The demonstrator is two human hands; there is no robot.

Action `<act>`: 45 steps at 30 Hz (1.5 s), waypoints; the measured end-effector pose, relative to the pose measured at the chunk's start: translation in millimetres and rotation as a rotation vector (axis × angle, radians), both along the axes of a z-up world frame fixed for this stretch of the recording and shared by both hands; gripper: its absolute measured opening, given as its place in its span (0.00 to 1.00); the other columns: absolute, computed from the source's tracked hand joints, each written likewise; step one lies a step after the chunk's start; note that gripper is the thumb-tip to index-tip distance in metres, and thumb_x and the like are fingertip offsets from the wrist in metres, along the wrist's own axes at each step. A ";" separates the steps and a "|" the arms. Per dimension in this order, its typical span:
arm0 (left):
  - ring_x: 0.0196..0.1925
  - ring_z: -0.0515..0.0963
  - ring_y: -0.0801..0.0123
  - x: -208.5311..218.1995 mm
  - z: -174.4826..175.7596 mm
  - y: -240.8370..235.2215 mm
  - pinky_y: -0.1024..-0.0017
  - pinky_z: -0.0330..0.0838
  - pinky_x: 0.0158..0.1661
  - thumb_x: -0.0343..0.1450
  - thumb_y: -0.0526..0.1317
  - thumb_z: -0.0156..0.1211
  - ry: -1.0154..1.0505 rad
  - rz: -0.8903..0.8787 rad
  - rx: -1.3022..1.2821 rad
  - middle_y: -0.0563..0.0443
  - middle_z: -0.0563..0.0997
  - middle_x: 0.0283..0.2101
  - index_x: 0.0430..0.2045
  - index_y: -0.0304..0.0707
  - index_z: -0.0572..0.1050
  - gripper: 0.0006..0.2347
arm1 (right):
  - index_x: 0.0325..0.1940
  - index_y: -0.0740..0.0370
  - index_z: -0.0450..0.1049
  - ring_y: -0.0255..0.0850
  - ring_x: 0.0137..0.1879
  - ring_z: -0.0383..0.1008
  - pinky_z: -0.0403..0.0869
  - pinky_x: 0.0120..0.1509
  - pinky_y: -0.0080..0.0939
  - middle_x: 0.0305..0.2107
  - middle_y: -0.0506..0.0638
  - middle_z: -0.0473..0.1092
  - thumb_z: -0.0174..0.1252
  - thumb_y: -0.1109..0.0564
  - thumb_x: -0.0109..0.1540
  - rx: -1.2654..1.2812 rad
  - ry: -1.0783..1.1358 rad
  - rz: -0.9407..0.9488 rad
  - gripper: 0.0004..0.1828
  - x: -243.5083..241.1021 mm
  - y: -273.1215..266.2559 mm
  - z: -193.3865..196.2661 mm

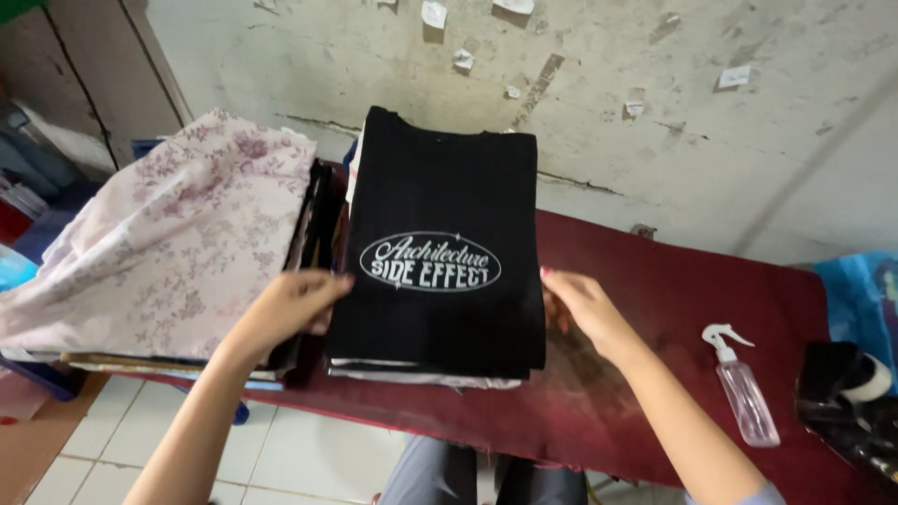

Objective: Spraying and folding various items of clothing and linens.

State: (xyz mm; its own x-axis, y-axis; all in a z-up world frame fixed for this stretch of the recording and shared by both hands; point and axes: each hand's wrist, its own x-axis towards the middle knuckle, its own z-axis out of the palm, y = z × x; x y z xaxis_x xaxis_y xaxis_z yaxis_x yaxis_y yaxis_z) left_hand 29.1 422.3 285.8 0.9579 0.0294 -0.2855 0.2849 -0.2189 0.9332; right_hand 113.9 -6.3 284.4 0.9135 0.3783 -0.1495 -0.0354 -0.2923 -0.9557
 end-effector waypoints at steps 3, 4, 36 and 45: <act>0.23 0.69 0.78 50.2 10.5 -6.3 0.76 0.70 0.25 0.73 0.51 0.61 -0.132 0.061 0.002 0.58 0.72 0.21 0.33 0.31 0.82 0.17 | 0.31 0.62 0.76 0.32 0.29 0.71 0.67 0.31 0.33 0.23 0.44 0.72 0.50 0.40 0.71 0.063 -0.098 -0.029 0.26 56.5 7.6 -16.5; 0.23 0.71 0.76 67.8 16.0 -9.9 0.74 0.69 0.25 0.73 0.51 0.60 -0.210 0.108 0.075 0.56 0.74 0.21 0.32 0.30 0.82 0.18 | 0.34 0.62 0.77 0.30 0.32 0.71 0.68 0.36 0.32 0.26 0.43 0.73 0.50 0.40 0.71 0.088 -0.153 -0.087 0.25 74.3 13.6 -18.9; 0.78 0.52 0.49 165.5 -7.1 -89.1 0.29 0.37 0.68 0.77 0.59 0.45 -0.723 0.235 1.089 0.39 0.59 0.75 0.67 0.44 0.67 0.27 | 0.79 0.50 0.53 0.67 0.80 0.33 0.40 0.73 0.82 0.77 0.62 0.36 0.38 0.35 0.72 -0.804 -0.666 -0.313 0.34 98.4 140.2 7.0; 0.77 0.54 0.40 -24.0 22.2 -108.4 0.37 0.47 0.70 0.77 0.53 0.53 -0.855 0.056 0.947 0.33 0.57 0.75 0.71 0.35 0.60 0.29 | 0.78 0.59 0.56 0.64 0.80 0.49 0.50 0.80 0.70 0.74 0.62 0.54 0.52 0.51 0.69 -0.621 -1.030 -0.105 0.33 -96.0 119.0 10.2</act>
